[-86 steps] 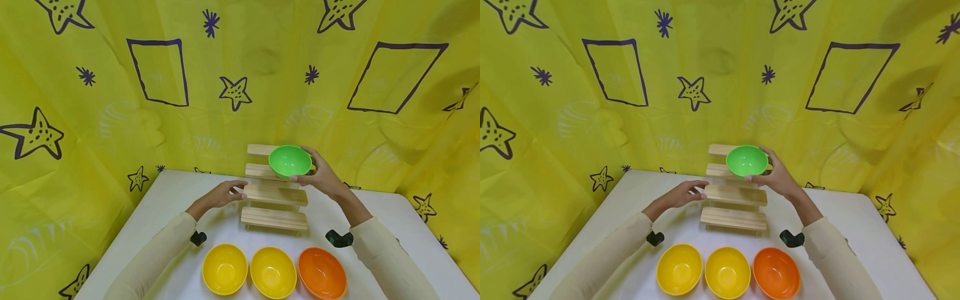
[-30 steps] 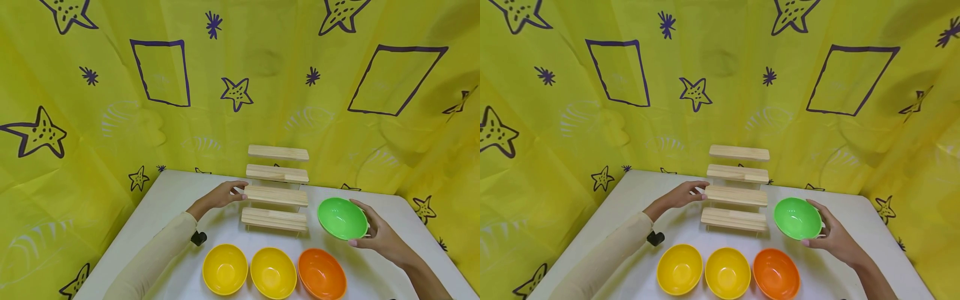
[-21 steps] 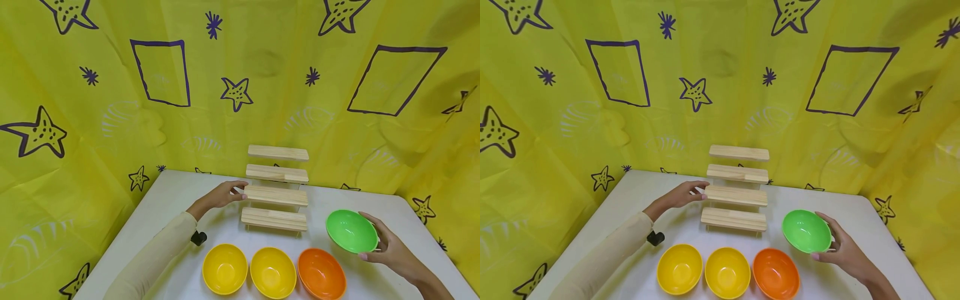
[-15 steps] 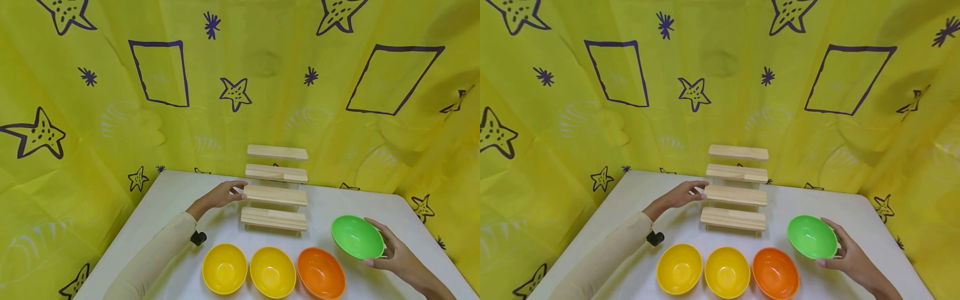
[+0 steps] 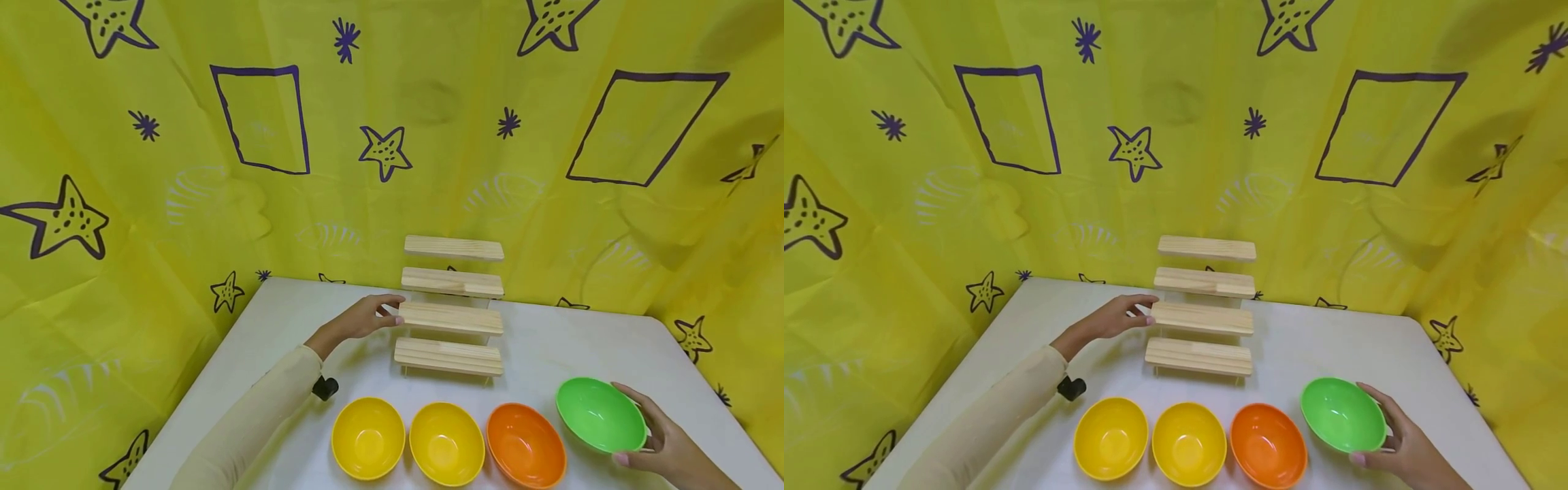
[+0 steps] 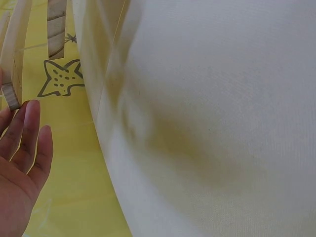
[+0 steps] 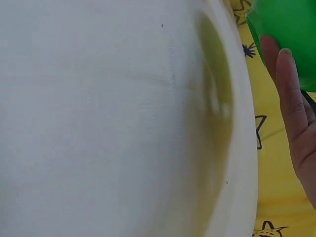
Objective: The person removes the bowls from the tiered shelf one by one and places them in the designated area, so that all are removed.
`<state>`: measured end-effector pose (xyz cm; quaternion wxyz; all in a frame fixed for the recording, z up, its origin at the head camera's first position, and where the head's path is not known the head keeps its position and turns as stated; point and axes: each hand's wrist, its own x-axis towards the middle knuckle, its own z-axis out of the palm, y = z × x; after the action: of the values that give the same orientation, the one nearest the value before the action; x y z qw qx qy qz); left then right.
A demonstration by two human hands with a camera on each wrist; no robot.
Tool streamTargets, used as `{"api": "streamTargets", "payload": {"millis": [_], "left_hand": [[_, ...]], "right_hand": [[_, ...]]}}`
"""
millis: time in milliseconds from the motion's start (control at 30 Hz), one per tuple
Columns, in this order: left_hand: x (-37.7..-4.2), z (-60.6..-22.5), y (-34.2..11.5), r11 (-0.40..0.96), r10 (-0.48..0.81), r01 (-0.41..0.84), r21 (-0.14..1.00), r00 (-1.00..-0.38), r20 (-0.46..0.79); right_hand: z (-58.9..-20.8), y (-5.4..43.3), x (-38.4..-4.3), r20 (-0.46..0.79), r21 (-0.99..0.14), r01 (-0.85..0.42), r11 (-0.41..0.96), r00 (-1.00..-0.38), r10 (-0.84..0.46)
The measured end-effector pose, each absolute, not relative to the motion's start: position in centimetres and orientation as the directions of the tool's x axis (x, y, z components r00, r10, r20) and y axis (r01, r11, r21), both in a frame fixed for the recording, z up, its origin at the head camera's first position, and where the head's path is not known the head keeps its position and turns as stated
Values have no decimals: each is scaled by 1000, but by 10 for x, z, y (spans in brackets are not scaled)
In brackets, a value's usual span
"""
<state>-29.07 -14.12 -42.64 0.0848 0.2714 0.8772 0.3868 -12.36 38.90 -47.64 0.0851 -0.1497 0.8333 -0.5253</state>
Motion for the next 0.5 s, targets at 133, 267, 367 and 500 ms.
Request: {"api": "streamTargets", "payload": {"millis": [133,267,367,500], "left_hand": [[-291,-426,-142,555,540,411,723,-839,63],[-290,-426,-143,554,535,404,728,-842,60],[-290,-425,-144,557,534,403,727,-843,59],[-289,-425,-145,560,529,402,724,-847,61]], "right_hand": [[-486,393,-120,70,-905,-216,368,-926,-372],[-492,395,-119,8,-908,-158,389,-933,-359],[-493,396,-119,-131,-926,-8,377,-930,-342],[-495,399,-121,-268,-936,150,318,-890,-369]]}}
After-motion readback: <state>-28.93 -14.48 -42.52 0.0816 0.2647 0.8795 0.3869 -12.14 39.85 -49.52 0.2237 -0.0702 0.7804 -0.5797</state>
